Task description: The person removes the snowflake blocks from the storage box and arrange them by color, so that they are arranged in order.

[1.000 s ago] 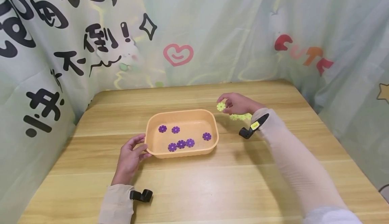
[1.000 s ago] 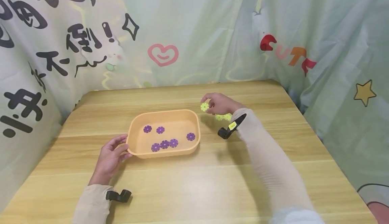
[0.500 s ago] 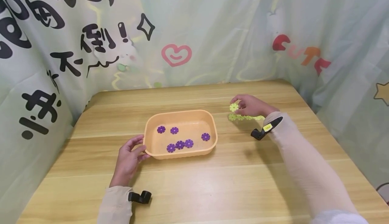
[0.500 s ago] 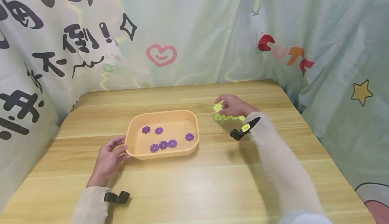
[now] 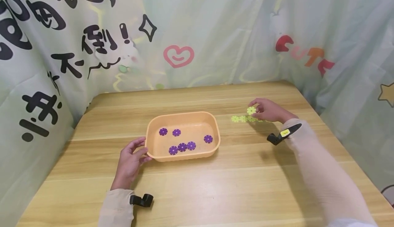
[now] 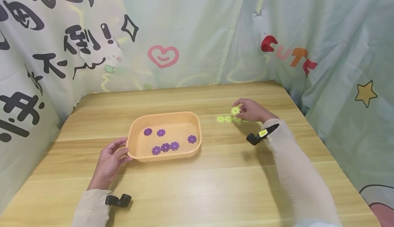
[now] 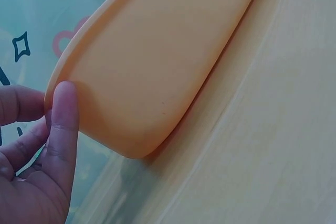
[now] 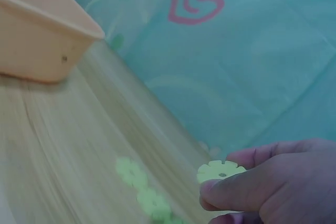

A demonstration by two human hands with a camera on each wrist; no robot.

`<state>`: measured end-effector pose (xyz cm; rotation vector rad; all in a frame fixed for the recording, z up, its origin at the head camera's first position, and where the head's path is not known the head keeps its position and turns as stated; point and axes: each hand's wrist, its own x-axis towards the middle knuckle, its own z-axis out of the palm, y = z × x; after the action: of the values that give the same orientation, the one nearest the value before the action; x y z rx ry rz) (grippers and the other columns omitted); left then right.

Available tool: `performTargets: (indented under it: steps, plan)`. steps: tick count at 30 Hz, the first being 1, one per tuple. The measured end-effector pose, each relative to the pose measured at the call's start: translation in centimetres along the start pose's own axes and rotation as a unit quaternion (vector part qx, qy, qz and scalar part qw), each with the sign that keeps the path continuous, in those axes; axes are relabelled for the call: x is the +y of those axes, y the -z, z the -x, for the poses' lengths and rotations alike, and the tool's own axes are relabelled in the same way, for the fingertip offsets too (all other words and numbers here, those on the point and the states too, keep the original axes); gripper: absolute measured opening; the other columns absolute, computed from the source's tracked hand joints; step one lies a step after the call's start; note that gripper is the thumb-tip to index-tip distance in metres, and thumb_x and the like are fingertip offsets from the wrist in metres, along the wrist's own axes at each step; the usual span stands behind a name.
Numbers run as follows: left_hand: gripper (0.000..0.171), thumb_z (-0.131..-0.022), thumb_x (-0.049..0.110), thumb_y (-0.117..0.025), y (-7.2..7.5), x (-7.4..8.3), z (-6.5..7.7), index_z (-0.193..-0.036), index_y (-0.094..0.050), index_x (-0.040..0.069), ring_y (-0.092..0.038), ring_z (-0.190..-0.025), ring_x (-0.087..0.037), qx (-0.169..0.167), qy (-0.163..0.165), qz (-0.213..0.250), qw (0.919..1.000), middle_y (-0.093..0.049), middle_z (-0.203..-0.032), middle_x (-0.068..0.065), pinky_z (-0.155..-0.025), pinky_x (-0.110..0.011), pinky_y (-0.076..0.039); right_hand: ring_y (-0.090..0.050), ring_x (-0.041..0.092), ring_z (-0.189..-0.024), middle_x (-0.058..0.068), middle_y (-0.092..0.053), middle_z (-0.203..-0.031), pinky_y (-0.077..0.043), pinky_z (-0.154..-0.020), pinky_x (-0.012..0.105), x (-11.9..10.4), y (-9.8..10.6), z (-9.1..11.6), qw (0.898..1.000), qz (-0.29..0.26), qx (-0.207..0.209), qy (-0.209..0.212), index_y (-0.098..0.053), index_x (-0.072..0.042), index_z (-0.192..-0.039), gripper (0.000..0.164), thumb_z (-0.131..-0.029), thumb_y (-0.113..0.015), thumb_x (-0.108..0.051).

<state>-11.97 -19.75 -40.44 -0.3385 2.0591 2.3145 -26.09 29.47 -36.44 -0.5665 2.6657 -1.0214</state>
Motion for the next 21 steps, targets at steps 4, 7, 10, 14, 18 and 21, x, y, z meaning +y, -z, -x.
performTargets:
  steps: [4, 7, 10, 14, 18, 21]
  plan:
    - [0.042, -0.094, -0.008, -0.054, 0.0, -0.1, 0.0, -0.135, -0.045, -0.006, -0.059, -0.076, -0.013, 0.001, 0.000, -0.001, 1.0000, -0.043, -0.117, -0.012, -0.066, -0.024, -0.060, -0.058, 0.026, -0.064, 0.008, -0.052, -0.077, -0.045, -0.044, 0.025, 1.2, 0.3, 0.9, 1.000, -0.008, 0.008, -0.019, -0.052, 0.002, -0.122, 0.035, -0.090, -0.066, -0.001]
    - [0.042, -0.094, -0.008, -0.054, 0.0, -0.2, 0.0, -0.135, -0.045, -0.005, -0.059, -0.077, -0.014, 0.002, 0.002, -0.003, 1.0000, -0.043, -0.118, -0.013, -0.067, -0.024, -0.060, -0.060, 0.025, -0.068, 0.008, -0.053, -0.078, -0.050, -0.051, 0.026, 2.0, 0.5, 1.6, 1.000, -0.006, 0.015, -0.027, -0.051, 0.004, -0.123, 0.036, -0.090, -0.065, -0.002]
    - [0.042, -0.094, -0.007, -0.054, 0.0, -0.2, -0.1, -0.135, -0.045, -0.005, -0.059, -0.078, -0.015, 0.000, 0.001, -0.001, 1.0000, -0.043, -0.119, -0.014, -0.067, -0.025, -0.061, -0.060, 0.021, -0.071, 0.008, -0.054, -0.079, -0.053, -0.056, 0.027, 2.7, 0.6, 2.1, 0.999, 0.005, 0.026, -0.033, -0.051, 0.004, -0.123, 0.037, -0.090, -0.066, -0.001]
    - [0.041, -0.094, -0.008, -0.054, 0.1, -0.2, -0.2, -0.135, -0.046, -0.005, -0.059, -0.079, -0.016, 0.000, 0.002, 0.001, 1.0000, -0.044, -0.119, -0.014, -0.067, -0.024, -0.060, -0.058, 0.020, -0.077, 0.010, -0.057, -0.083, -0.052, -0.058, 0.026, 3.6, 0.8, 2.8, 0.998, 0.021, 0.040, -0.040, -0.052, 0.004, -0.122, 0.038, -0.088, -0.068, -0.001]
    - [0.041, -0.094, -0.009, -0.053, 0.1, -0.2, -0.1, -0.134, -0.046, -0.005, -0.059, -0.079, -0.016, 0.002, 0.004, -0.002, 1.0000, -0.044, -0.118, -0.014, -0.066, -0.024, -0.060, -0.056, 0.020, -0.076, 0.011, -0.058, -0.085, -0.050, -0.056, 0.025, 4.4, 1.0, 3.3, 0.997, 0.027, 0.043, -0.052, -0.052, 0.005, -0.122, 0.039, -0.088, -0.068, -0.004]
    - [0.041, -0.094, -0.008, -0.053, 0.2, -0.2, -0.1, -0.134, -0.046, -0.005, -0.059, -0.080, -0.016, -0.001, -0.002, -0.004, 1.0000, -0.043, -0.119, -0.014, -0.067, -0.024, -0.060, -0.056, 0.017, -0.070, 0.010, -0.058, -0.080, -0.048, -0.054, 0.024, 5.0, 1.2, 3.6, 0.997, 0.020, 0.046, -0.063, -0.051, 0.005, -0.123, 0.039, -0.089, -0.068, -0.004]
